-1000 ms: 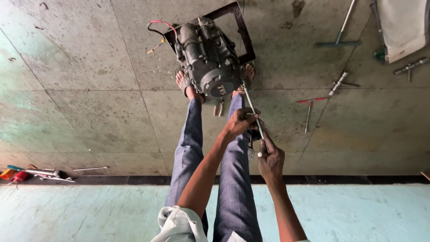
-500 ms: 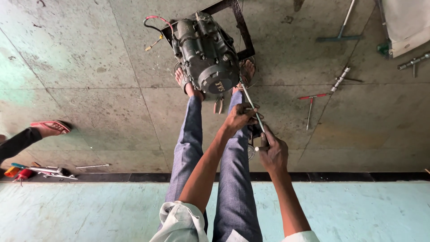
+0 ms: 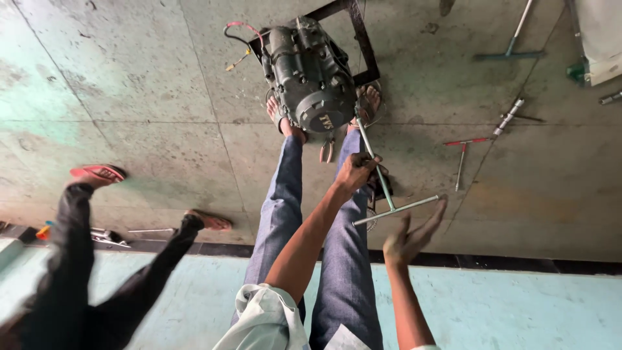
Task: Repairing a motorcycle engine using a T-handle socket wrench to adjust or remove bolts.
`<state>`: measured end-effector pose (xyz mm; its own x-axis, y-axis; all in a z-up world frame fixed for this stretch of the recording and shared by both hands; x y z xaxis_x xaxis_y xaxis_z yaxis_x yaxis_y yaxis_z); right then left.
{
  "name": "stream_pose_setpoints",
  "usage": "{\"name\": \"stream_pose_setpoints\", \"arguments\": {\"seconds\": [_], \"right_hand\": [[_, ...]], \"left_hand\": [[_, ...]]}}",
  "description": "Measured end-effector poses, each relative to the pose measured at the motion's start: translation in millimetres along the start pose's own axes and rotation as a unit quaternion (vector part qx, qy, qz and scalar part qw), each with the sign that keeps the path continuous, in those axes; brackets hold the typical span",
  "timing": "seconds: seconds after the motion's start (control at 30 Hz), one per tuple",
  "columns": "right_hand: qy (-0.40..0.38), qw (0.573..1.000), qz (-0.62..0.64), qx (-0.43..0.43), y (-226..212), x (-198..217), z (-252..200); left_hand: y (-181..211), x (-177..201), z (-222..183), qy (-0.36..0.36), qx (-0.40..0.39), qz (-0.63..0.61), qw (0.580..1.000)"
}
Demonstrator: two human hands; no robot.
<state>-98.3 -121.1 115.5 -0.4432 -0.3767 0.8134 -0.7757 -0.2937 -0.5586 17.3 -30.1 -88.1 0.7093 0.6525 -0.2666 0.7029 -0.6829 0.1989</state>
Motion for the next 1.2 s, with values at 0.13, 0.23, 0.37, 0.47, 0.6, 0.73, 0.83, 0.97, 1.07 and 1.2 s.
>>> {"name": "stream_pose_setpoints", "arguments": {"seconds": [0.13, 0.23, 0.37, 0.47, 0.6, 0.73, 0.83, 0.97, 1.07, 1.2], "right_hand": [[-0.055, 0.970, -0.159, 0.175, -24, 14, 5], [-0.113, 0.956, -0.149, 0.226, -24, 6, 20], [-0.220, 0.966, -0.090, 0.098, 12, -13, 14], [-0.269, 0.959, -0.024, -0.083, 40, -32, -6], [-0.112, 0.955, 0.124, -0.247, 52, -20, -24], [-0.009, 0.990, -0.069, -0.122, -11, 38, 18], [-0.028, 0.951, -0.299, 0.073, -70, 35, 37], [-0.124, 0.973, -0.185, 0.052, -51, -7, 50], [-0.206, 0.976, -0.067, 0.001, -21, -50, 51], [-0.181, 0.977, -0.114, 0.002, -26, -43, 15]], "left_hand": [[-17, -1, 10, 0.026, 0.021, -0.003, 0.999], [-13, -1, 11, 0.024, 0.023, -0.063, 0.997], [-18, -5, 12, 0.048, 0.068, -0.071, 0.994], [-21, -4, 22, 0.052, 0.039, -0.090, 0.994], [-15, -9, 18, 0.056, 0.068, -0.153, 0.984], [-12, -9, 20, 0.044, 0.064, -0.064, 0.995], [-11, -1, 16, 0.062, 0.078, -0.048, 0.994], [14, -3, 0, 0.037, 0.074, -0.084, 0.993], [5, 7, 5, 0.071, 0.077, -0.010, 0.994], [-10, -2, 12, 0.016, 0.055, -0.119, 0.991]]}}
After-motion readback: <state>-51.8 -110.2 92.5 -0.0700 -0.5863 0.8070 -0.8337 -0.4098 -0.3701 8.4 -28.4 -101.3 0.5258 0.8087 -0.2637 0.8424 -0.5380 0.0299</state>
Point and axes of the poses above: each hand's wrist, its own z-axis towards the middle knuckle, its own x-axis out of the back of the hand, y = z × x, the point moved 10 cm from there along z, towards the middle knuckle, and after that the axes turned 7 degrees about x, right-handed, at the moved point
